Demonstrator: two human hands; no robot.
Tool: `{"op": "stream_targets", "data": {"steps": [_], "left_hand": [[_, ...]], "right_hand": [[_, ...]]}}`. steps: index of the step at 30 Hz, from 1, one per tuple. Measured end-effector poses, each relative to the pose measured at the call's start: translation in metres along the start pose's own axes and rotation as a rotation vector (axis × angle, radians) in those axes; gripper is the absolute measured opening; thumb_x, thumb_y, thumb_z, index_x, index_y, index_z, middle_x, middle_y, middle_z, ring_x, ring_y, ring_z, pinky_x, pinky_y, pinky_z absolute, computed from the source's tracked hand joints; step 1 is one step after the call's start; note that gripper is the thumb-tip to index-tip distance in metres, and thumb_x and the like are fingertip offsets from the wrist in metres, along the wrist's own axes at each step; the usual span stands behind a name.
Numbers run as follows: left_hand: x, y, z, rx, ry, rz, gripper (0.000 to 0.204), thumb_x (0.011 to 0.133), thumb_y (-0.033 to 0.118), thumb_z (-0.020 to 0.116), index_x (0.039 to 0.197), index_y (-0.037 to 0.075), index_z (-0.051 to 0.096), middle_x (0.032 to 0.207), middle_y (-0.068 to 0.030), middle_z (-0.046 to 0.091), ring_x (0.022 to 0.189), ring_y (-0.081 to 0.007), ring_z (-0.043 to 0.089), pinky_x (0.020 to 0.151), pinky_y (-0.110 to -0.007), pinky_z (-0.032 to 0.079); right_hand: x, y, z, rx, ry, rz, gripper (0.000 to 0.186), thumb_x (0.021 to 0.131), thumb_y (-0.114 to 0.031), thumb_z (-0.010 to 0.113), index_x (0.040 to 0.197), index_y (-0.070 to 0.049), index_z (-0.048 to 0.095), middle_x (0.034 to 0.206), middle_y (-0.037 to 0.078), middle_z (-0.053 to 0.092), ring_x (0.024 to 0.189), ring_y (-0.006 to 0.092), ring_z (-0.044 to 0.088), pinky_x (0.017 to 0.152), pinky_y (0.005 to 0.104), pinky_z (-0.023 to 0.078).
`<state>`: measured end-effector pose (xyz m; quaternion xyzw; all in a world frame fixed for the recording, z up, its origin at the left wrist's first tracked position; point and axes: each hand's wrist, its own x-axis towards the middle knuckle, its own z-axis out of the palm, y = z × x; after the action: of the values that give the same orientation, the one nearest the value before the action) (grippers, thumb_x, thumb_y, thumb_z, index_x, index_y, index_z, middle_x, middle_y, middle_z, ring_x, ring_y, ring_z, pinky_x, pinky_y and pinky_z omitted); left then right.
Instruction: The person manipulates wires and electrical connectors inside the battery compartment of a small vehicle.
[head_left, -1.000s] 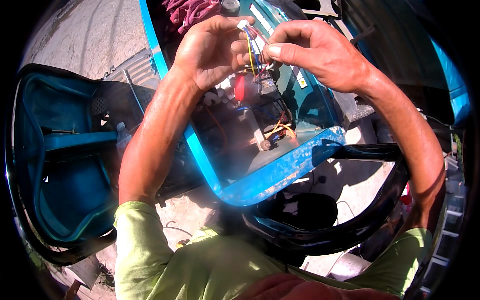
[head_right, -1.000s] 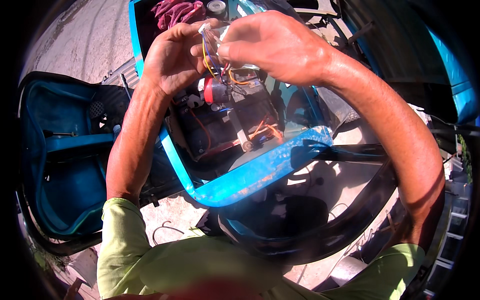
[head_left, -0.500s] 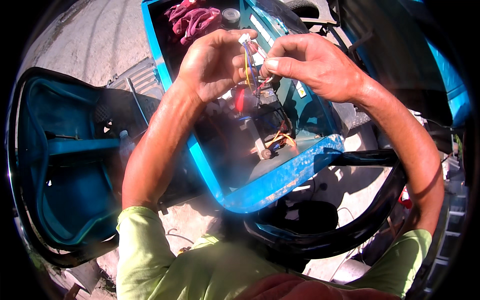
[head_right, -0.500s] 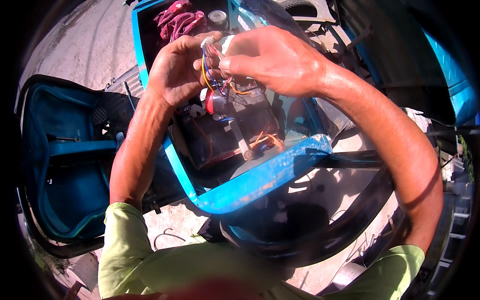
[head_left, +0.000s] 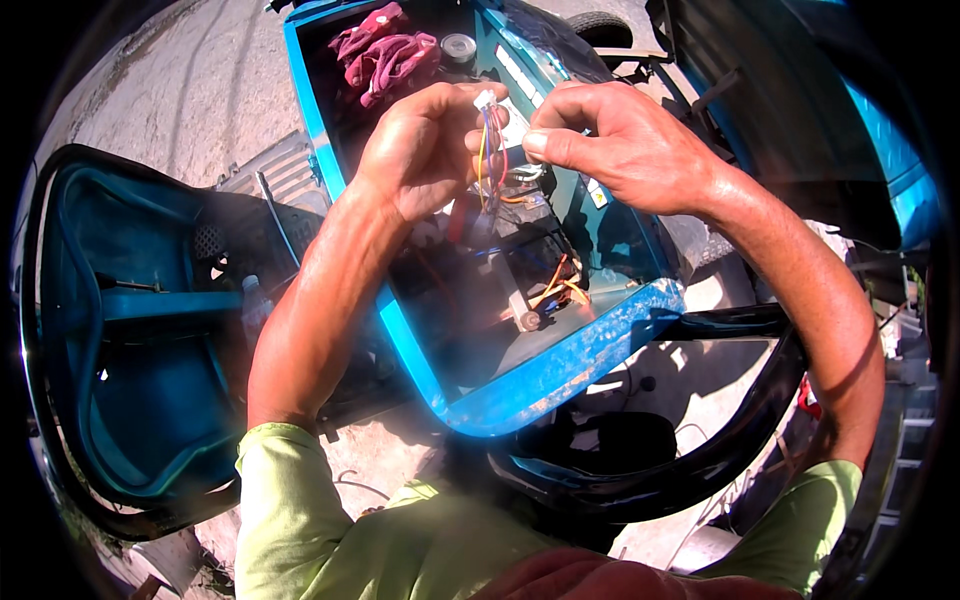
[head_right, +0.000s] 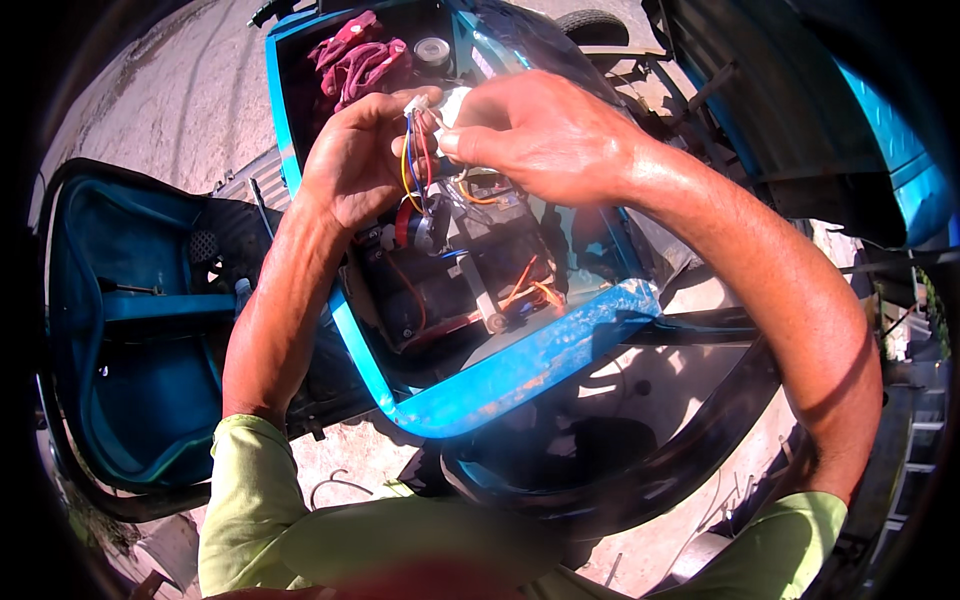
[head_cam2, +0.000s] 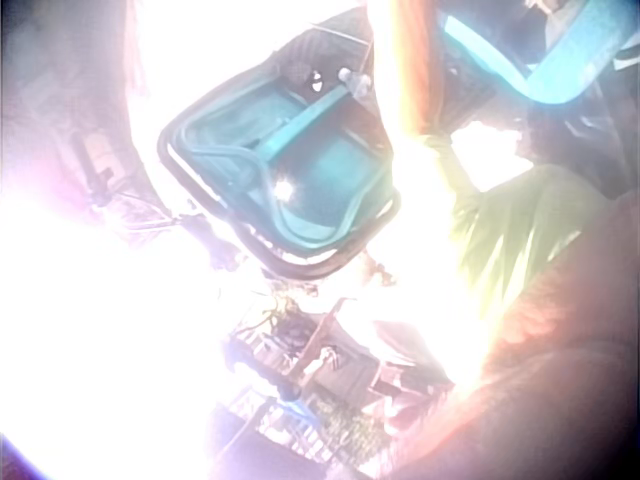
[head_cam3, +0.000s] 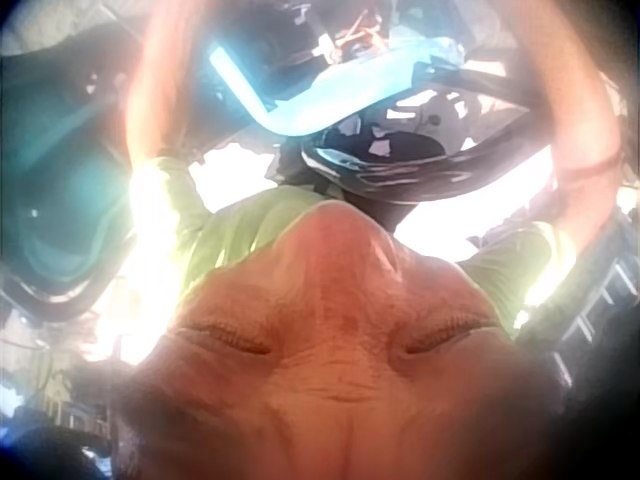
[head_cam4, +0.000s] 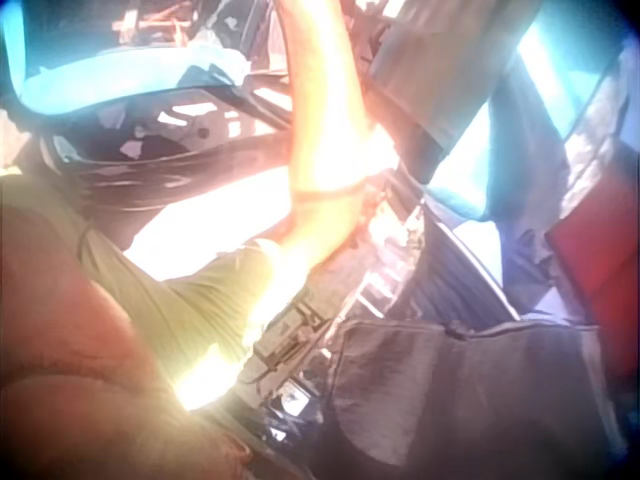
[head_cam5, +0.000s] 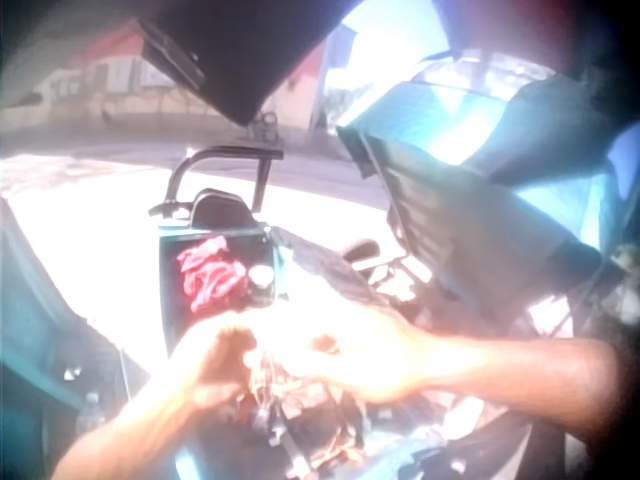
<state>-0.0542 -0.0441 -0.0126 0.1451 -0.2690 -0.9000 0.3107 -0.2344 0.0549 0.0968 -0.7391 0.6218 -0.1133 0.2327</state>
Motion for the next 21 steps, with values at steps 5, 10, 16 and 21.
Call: {"op": "stream_targets", "data": {"steps": [5, 10, 16, 21], "left_hand": [[0.001, 0.0, 0.0, -0.036, -0.012, -0.012, 0.031, 0.1, 0.015, 0.049, 0.124, -0.004, 0.055, 0.094, -0.009, 0.063, 0.074, -0.0164, 0.059, 0.069, -0.039, 0.056], [0.002, -0.001, -0.003, -0.026, -0.021, -0.002, 0.032, 0.1, 0.014, 0.051, 0.125, -0.005, 0.055, 0.096, -0.0112, 0.063, 0.078, -0.0193, 0.062, 0.073, -0.042, 0.057], [0.001, -0.006, 0.005, 0.029, -0.002, 0.018, 0.032, 0.098, 0.013, 0.054, 0.123, -0.006, 0.057, 0.095, -0.0132, 0.062, 0.077, -0.0199, 0.061, 0.073, -0.042, 0.057], [0.006, -0.006, -0.012, 0.08, -0.102, 0.014, 0.037, 0.102, 0.018, 0.053, 0.13, -0.006, 0.059, 0.118, -0.0162, 0.068, 0.099, -0.0232, 0.071, 0.09, -0.041, 0.061]], "right_hand": [[-0.001, -0.002, 0.0, -0.01, 0.001, 0.018, 0.038, 0.103, -0.037, 0.064, 0.102, 0.0, 0.07, 0.084, 0.007, 0.065, 0.08, 0.0161, 0.06, 0.077, 0.0364, 0.049], [0.0, 0.001, 0.003, -0.015, -0.005, 0.004, 0.038, 0.104, -0.037, 0.062, 0.098, 0.0, 0.069, 0.081, 0.007, 0.063, 0.078, 0.0161, 0.058, 0.074, 0.0375, 0.048], [0.0, 0.007, 0.005, -0.072, 0.026, -0.043, 0.043, 0.104, -0.039, 0.059, 0.092, 0.001, 0.066, 0.077, 0.007, 0.058, 0.074, 0.0161, 0.054, 0.07, 0.0387, 0.046], [0.001, 0.006, 0.005, -0.071, 0.02, -0.03, 0.044, 0.104, -0.04, 0.059, 0.091, 0.001, 0.066, 0.074, 0.007, 0.057, 0.071, 0.0163, 0.053, 0.069, 0.0388, 0.045]]}}
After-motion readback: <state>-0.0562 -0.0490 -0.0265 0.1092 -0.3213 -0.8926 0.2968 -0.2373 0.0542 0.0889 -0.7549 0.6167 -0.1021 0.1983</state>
